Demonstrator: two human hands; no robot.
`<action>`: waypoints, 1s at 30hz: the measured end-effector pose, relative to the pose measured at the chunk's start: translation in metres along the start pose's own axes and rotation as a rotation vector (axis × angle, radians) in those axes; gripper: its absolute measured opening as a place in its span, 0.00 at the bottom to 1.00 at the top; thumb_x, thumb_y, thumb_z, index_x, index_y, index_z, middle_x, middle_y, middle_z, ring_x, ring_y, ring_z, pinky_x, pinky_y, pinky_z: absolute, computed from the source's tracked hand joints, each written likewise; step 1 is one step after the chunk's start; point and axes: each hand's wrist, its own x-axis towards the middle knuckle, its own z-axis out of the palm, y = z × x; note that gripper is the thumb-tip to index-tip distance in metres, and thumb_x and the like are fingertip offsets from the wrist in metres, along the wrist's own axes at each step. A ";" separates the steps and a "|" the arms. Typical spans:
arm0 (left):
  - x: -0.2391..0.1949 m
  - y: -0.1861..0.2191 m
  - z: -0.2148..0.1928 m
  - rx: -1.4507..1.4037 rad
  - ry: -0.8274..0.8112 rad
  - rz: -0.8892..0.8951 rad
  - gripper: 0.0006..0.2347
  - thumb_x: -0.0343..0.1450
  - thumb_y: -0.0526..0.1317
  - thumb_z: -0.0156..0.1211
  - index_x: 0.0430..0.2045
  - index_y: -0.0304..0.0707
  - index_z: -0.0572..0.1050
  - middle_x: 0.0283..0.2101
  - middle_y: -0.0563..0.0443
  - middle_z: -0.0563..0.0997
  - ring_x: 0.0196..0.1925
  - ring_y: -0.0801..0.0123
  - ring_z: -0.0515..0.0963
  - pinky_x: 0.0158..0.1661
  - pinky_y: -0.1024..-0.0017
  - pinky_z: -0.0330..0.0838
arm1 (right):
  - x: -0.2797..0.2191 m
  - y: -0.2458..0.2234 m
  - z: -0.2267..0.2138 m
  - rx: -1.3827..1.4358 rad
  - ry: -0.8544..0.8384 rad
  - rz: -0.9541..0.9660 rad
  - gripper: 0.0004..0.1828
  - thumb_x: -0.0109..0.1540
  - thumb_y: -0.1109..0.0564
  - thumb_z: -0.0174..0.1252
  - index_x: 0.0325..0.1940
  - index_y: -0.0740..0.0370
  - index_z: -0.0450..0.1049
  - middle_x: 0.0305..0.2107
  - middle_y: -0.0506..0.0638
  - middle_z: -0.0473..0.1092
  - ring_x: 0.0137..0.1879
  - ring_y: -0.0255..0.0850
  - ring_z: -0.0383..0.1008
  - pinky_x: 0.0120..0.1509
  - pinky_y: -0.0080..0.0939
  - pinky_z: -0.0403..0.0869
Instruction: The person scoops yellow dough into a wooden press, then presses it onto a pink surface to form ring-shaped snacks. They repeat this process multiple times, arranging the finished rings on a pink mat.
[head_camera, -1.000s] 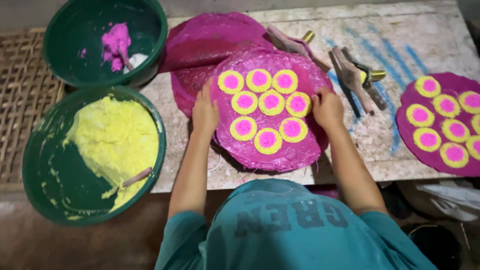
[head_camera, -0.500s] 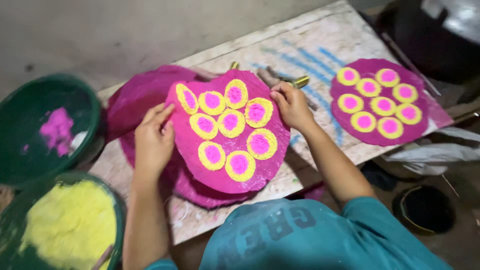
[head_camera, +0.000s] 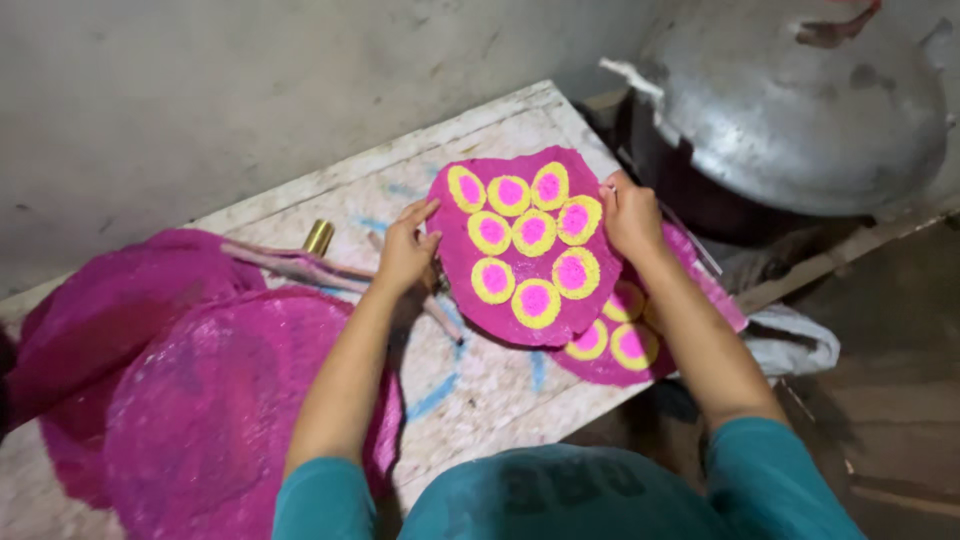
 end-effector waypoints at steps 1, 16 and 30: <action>0.013 -0.011 0.019 0.004 -0.012 -0.065 0.24 0.65 0.31 0.66 0.58 0.42 0.76 0.62 0.38 0.76 0.48 0.58 0.81 0.44 0.69 0.76 | 0.007 0.011 0.005 -0.083 -0.011 0.077 0.07 0.67 0.56 0.59 0.42 0.63 0.74 0.29 0.67 0.74 0.39 0.67 0.75 0.40 0.64 0.72; 0.008 -0.036 -0.003 0.077 0.124 -0.201 0.17 0.70 0.34 0.66 0.54 0.36 0.76 0.65 0.39 0.68 0.52 0.56 0.83 0.49 0.67 0.78 | -0.058 0.045 0.043 -0.004 -0.207 0.037 0.27 0.64 0.64 0.56 0.69 0.67 0.65 0.58 0.65 0.65 0.64 0.59 0.66 0.66 0.53 0.68; -0.365 0.137 -0.192 0.273 0.924 -0.829 0.15 0.75 0.32 0.58 0.57 0.37 0.76 0.51 0.44 0.77 0.48 0.63 0.77 0.44 0.72 0.72 | -0.108 -0.119 0.131 0.037 -0.636 -0.291 0.60 0.57 0.37 0.69 0.78 0.67 0.42 0.62 0.76 0.59 0.65 0.70 0.62 0.62 0.60 0.67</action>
